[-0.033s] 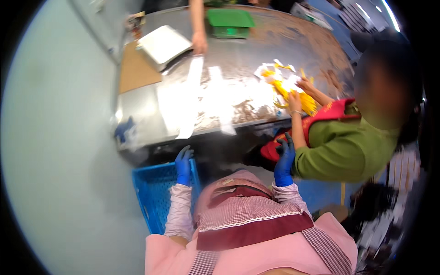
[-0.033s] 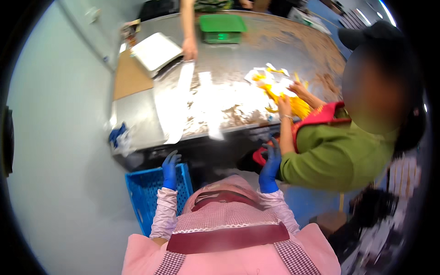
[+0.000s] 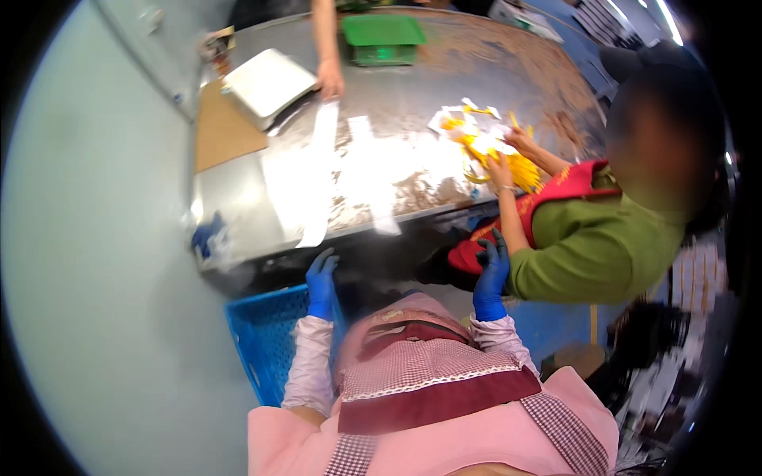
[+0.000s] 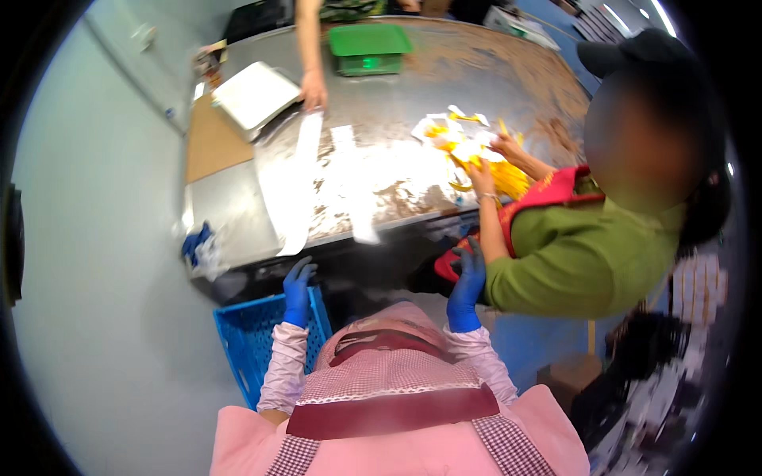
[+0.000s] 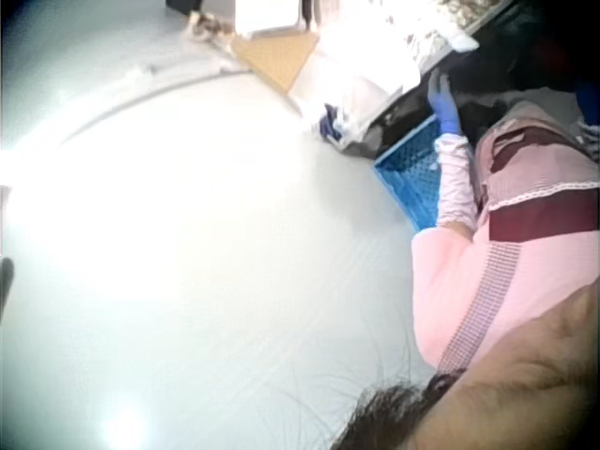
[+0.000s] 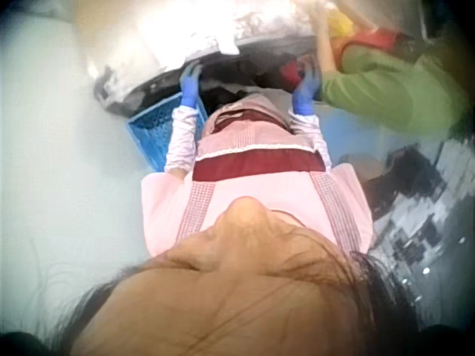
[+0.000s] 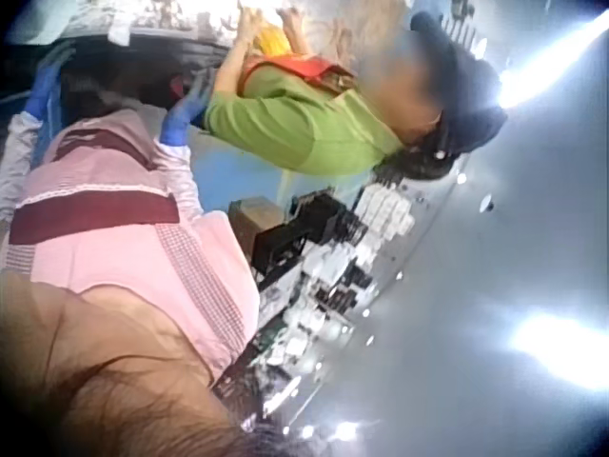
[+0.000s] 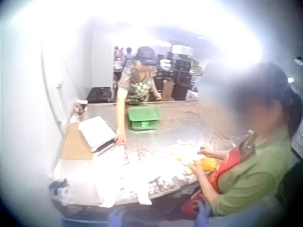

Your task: The person sorts and organizes yellow tags with attached white labels on a metal table. They repeatedly pick up, separate, and arrange the tags, occasionally handing them to a coworker. The person also places some tags into a blue basket.

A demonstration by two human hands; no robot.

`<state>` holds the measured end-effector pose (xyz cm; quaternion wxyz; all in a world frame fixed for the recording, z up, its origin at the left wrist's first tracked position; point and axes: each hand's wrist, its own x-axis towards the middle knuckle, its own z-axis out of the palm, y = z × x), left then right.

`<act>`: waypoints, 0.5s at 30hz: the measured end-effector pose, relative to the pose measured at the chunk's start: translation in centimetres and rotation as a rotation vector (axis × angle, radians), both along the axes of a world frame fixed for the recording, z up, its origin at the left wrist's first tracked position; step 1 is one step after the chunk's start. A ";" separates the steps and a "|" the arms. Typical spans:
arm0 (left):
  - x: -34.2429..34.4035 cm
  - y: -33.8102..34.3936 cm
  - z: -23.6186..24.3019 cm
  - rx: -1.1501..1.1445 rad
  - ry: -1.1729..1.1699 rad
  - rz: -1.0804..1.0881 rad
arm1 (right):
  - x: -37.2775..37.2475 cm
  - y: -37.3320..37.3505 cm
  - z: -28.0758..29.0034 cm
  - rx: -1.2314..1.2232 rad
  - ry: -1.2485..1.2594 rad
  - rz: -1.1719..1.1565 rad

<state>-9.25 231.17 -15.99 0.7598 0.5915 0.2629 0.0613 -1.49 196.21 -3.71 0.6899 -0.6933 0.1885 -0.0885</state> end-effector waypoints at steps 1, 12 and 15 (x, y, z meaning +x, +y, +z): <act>2.2 -1.5 -0.4 0.088 -0.010 -0.099 | 0.1 -0.9 -0.1 0.015 -0.007 -0.027; 19.7 -11.5 -3.5 1.140 -0.415 -0.726 | 6.0 -7.4 -0.3 0.132 -0.099 -0.094; 20.2 -8.8 -4.5 1.176 -0.307 -0.685 | 9.6 -8.5 -3.3 0.037 -0.066 0.063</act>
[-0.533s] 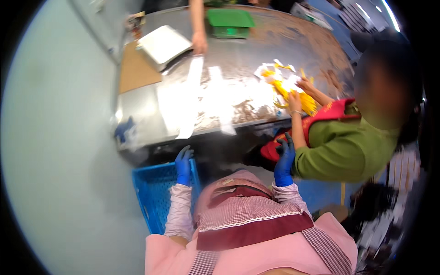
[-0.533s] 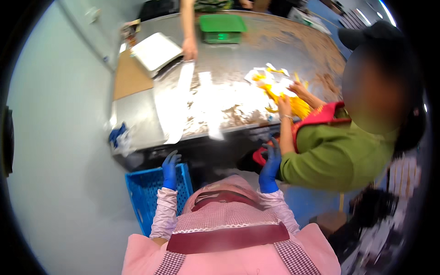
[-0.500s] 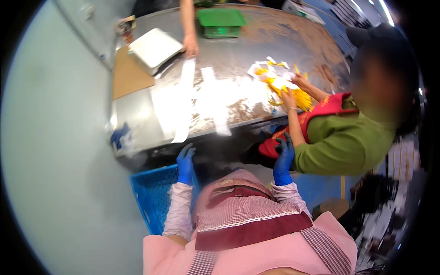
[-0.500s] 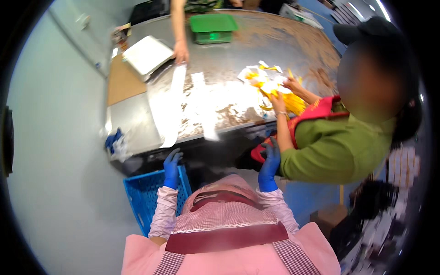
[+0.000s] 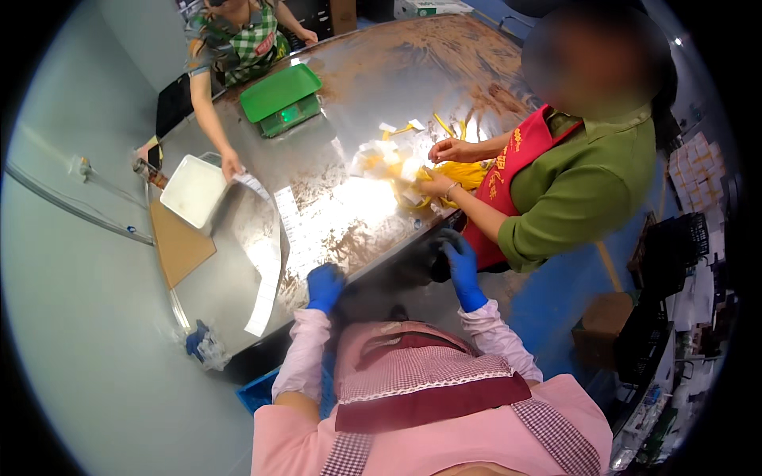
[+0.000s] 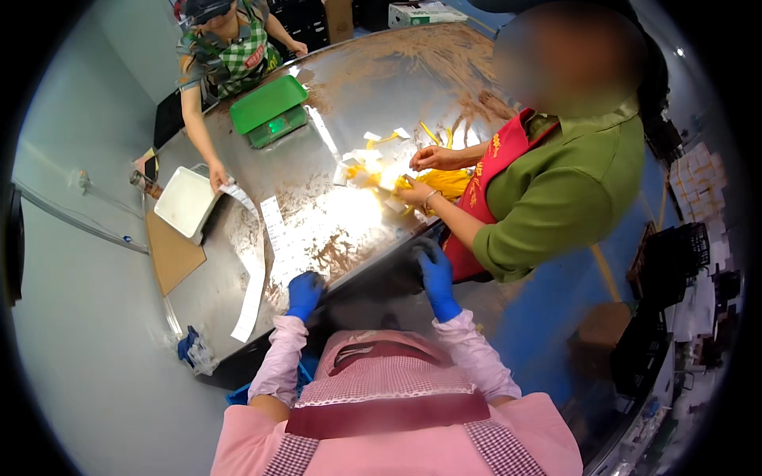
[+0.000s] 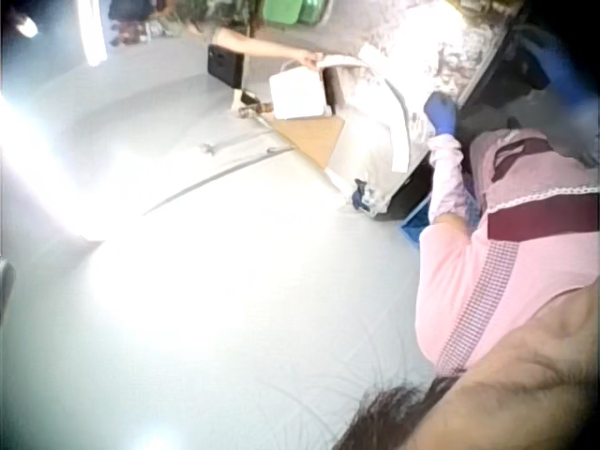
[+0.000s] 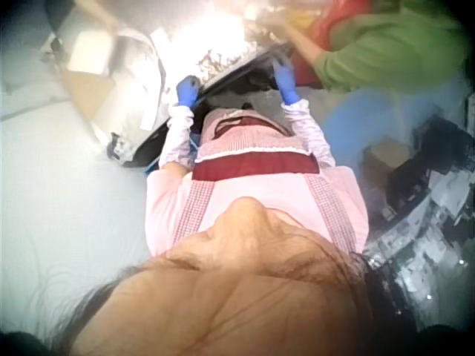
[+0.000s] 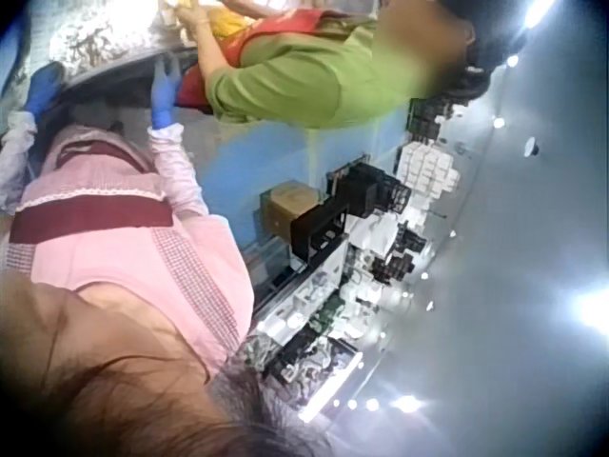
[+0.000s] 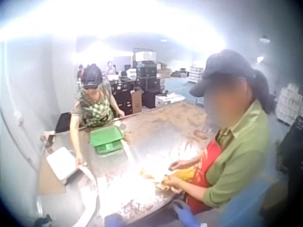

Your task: The person sorts and organizes yellow tags with attached white labels on a metal table. They repeatedly pick up, separate, and arrange the tags, occasionally handing them to a coworker. The person also places some tags into a blue basket.

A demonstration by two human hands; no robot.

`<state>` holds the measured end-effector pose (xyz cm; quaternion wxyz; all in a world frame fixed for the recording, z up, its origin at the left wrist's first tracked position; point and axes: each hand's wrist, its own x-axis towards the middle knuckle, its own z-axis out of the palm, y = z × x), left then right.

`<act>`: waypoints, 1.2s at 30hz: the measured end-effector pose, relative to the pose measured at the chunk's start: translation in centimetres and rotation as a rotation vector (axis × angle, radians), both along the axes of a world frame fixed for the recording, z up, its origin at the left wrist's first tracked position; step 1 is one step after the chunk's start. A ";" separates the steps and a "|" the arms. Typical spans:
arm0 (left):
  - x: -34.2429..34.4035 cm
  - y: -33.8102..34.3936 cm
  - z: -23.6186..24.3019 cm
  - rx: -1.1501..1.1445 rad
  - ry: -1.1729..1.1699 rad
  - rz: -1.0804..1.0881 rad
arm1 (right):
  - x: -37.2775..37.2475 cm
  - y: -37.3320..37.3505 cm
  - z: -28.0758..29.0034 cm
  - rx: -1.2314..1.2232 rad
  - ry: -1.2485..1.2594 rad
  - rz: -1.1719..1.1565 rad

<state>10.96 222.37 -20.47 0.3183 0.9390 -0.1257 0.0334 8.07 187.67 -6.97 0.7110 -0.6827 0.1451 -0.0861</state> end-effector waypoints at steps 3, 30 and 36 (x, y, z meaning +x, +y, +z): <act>-0.5 3.1 -0.6 0.048 0.073 0.216 | 3.4 -0.6 -3.5 -0.247 0.018 0.105; 4.4 11.1 -2.3 0.224 0.182 0.607 | 26.8 -0.3 -11.2 -1.613 0.075 0.152; 4.3 8.8 1.7 0.123 0.198 0.731 | 27.7 -0.9 -9.6 -1.406 0.336 0.301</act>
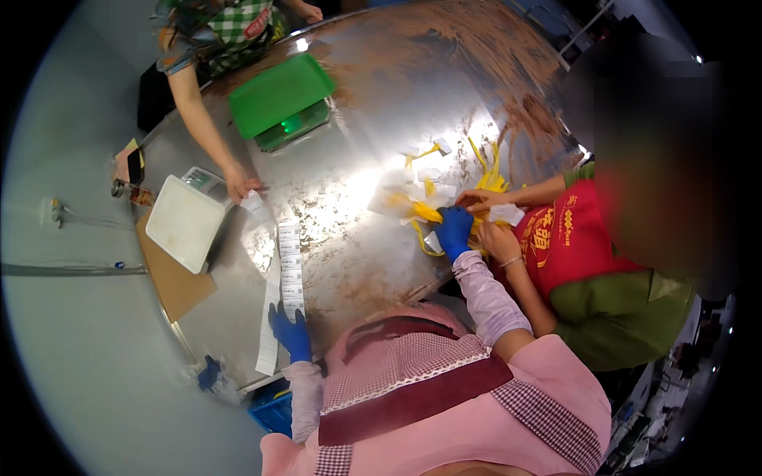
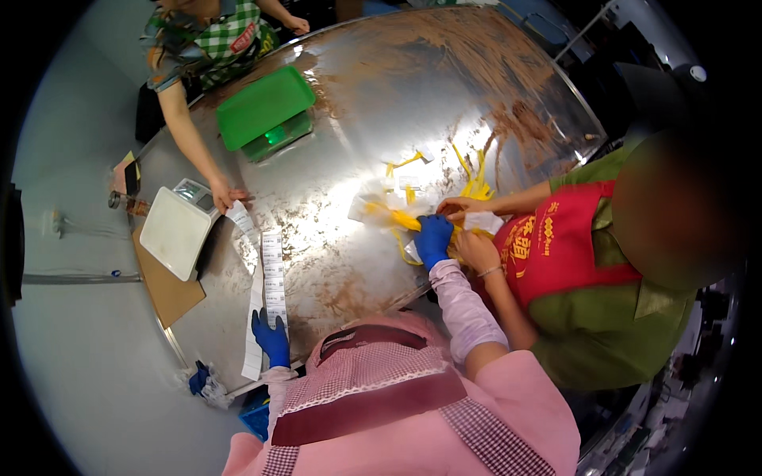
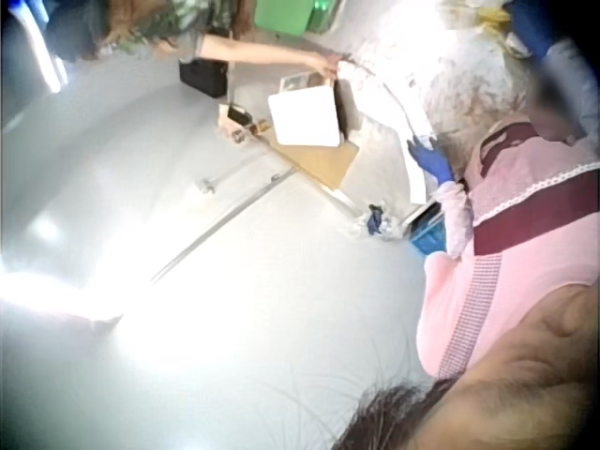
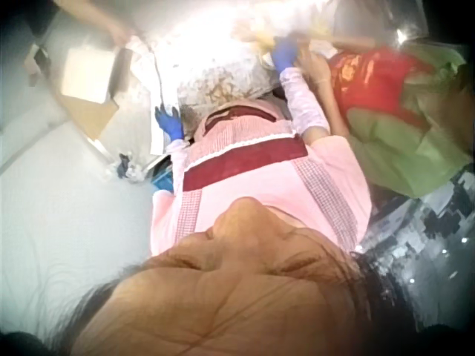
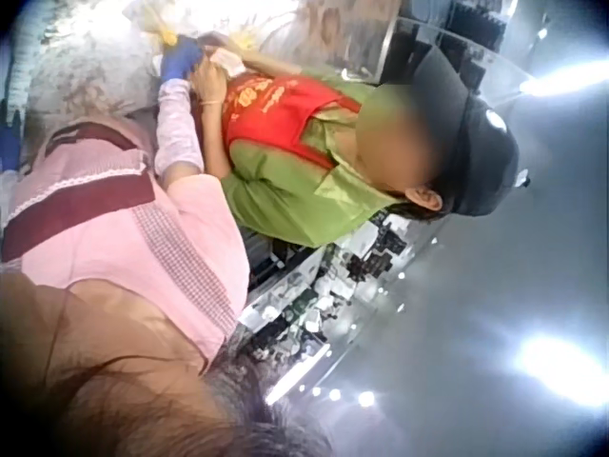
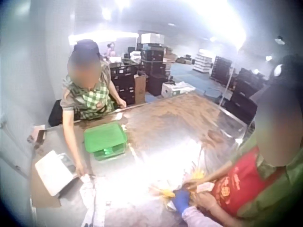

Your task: The person sorts and organizes yellow tags with attached white labels on a metal table. They repeatedly pick up, separate, and arrange the tags, occasionally handing them to a coworker. The person also places some tags into a blue basket.

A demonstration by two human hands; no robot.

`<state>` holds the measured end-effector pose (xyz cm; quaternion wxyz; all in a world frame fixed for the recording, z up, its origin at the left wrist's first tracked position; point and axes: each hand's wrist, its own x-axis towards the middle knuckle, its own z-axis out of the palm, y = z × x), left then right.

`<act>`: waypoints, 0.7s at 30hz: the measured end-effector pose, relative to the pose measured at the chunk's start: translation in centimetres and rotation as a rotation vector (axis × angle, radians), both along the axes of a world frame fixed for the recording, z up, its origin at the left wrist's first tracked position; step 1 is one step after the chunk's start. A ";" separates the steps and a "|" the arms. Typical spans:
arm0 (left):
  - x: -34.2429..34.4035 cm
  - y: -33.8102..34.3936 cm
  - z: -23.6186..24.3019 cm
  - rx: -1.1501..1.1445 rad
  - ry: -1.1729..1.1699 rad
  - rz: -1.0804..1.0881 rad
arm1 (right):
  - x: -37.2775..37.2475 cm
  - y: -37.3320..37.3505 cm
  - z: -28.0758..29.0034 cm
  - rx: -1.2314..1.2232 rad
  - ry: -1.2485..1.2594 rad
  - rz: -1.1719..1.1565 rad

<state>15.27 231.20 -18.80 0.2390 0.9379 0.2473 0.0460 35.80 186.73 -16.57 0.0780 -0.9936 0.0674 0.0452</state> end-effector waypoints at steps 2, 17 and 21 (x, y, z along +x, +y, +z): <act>1.9 -2.0 1.5 -0.320 -0.095 -0.026 | -0.4 0.4 1.6 0.069 -0.295 0.079; 10.7 -7.4 11.4 -0.834 -0.366 -0.238 | -1.5 -5.6 3.8 0.855 -0.271 0.108; 13.7 -0.8 9.4 -1.039 -0.292 0.162 | -1.1 -6.0 4.7 0.746 -0.402 0.137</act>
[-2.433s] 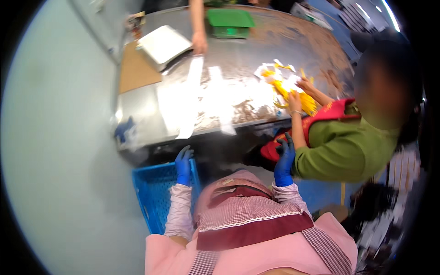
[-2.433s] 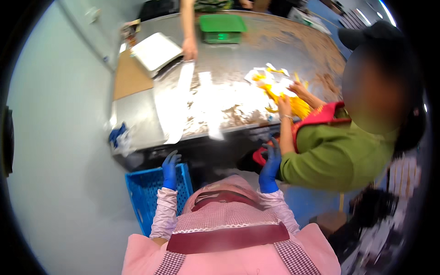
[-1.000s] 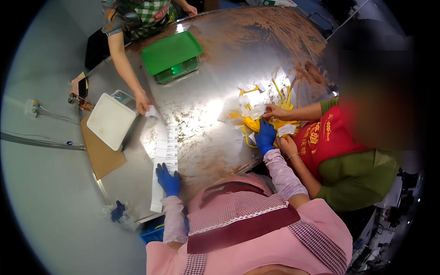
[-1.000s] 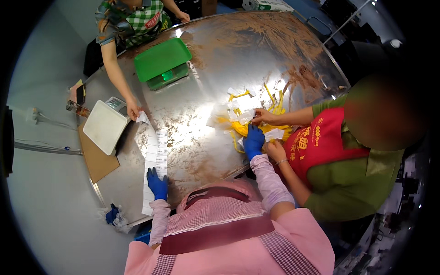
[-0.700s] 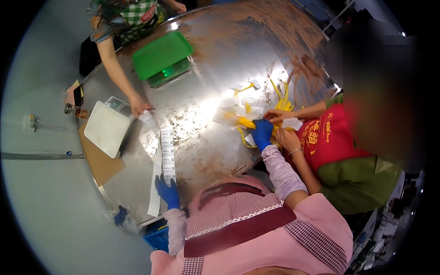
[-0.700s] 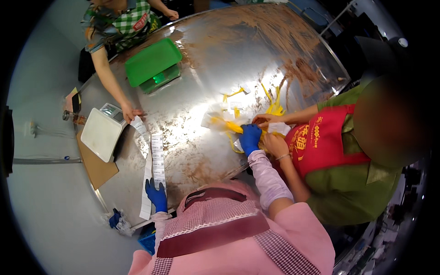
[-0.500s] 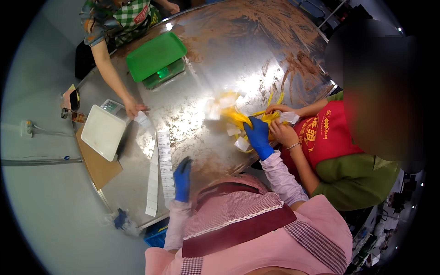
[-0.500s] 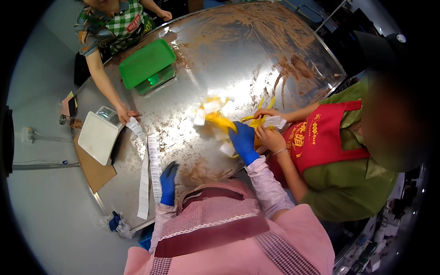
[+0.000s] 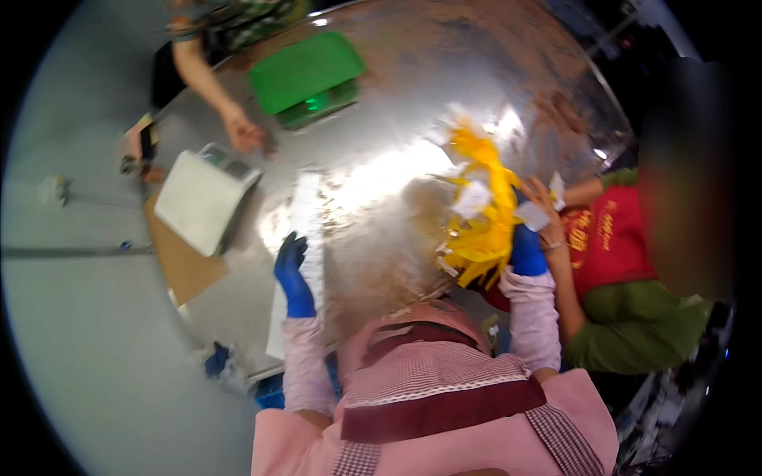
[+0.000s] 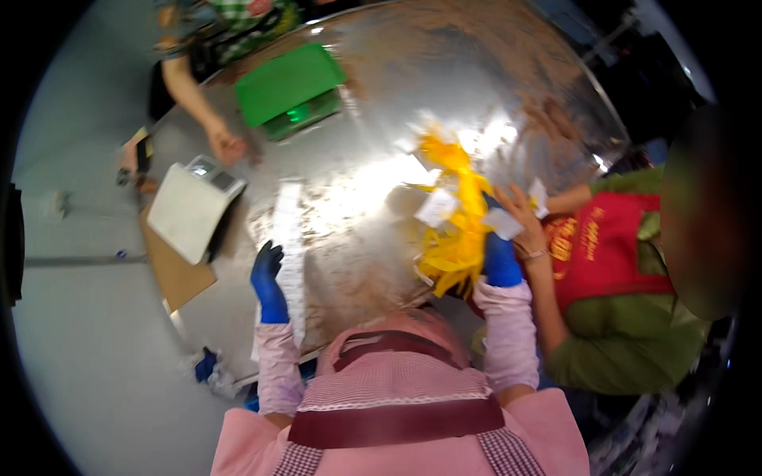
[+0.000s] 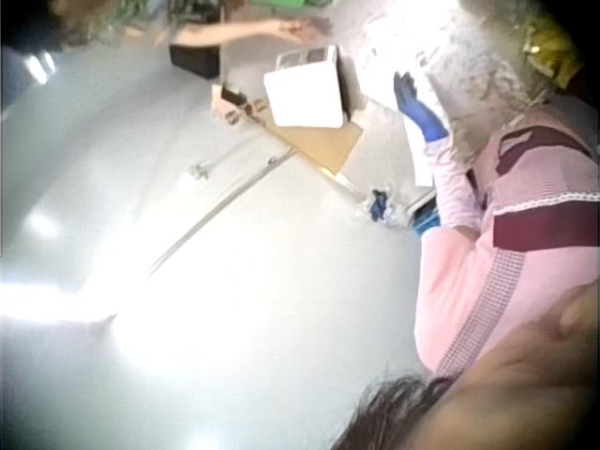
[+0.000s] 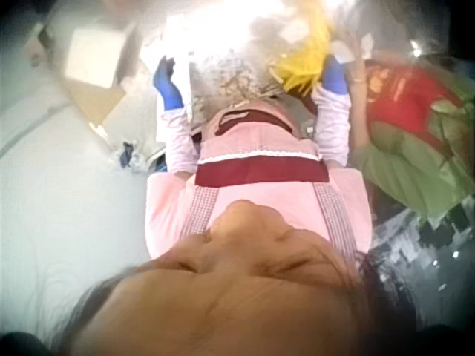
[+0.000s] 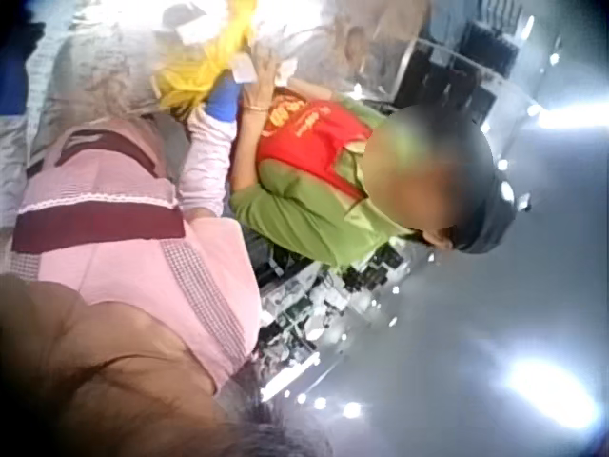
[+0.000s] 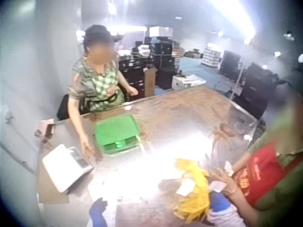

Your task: The person sorts and organizes yellow tags with attached white labels on a metal table. They repeatedly pick up, separate, and arrange the tags, occasionally handing them to a coworker. The person also places some tags into a blue basket.

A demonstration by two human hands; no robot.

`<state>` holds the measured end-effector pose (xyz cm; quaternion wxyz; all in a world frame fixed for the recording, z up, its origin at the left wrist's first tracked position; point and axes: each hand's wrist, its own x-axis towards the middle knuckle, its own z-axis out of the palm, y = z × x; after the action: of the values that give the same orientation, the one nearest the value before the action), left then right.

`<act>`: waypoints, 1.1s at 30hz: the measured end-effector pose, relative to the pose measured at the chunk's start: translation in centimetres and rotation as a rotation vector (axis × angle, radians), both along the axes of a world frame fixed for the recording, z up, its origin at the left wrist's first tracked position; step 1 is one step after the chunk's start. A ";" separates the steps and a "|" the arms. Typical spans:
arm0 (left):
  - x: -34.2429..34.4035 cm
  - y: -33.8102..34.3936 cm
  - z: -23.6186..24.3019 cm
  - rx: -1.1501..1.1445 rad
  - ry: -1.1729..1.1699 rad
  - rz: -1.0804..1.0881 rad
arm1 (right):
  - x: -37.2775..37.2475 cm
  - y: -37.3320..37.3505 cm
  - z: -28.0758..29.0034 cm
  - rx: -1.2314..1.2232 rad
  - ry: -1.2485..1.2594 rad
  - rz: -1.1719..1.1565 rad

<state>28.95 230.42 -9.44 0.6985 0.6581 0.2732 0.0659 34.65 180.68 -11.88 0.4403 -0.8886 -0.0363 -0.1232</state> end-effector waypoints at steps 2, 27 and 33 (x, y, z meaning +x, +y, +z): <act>-0.2 -0.6 -0.4 -0.088 -0.013 0.006 | -0.6 0.2 1.7 0.034 -0.021 0.021; -3.5 -13.9 -4.8 -0.642 0.173 -0.642 | -2.7 4.7 4.3 -0.252 -0.246 0.211; -5.6 -13.5 -5.4 -0.835 0.185 -0.456 | -5.5 14.1 3.5 -0.362 0.082 0.088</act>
<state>23.35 216.90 -14.88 0.8723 0.3677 0.1859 -0.2631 29.20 194.80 -8.38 0.2793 -0.9552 -0.0785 -0.0590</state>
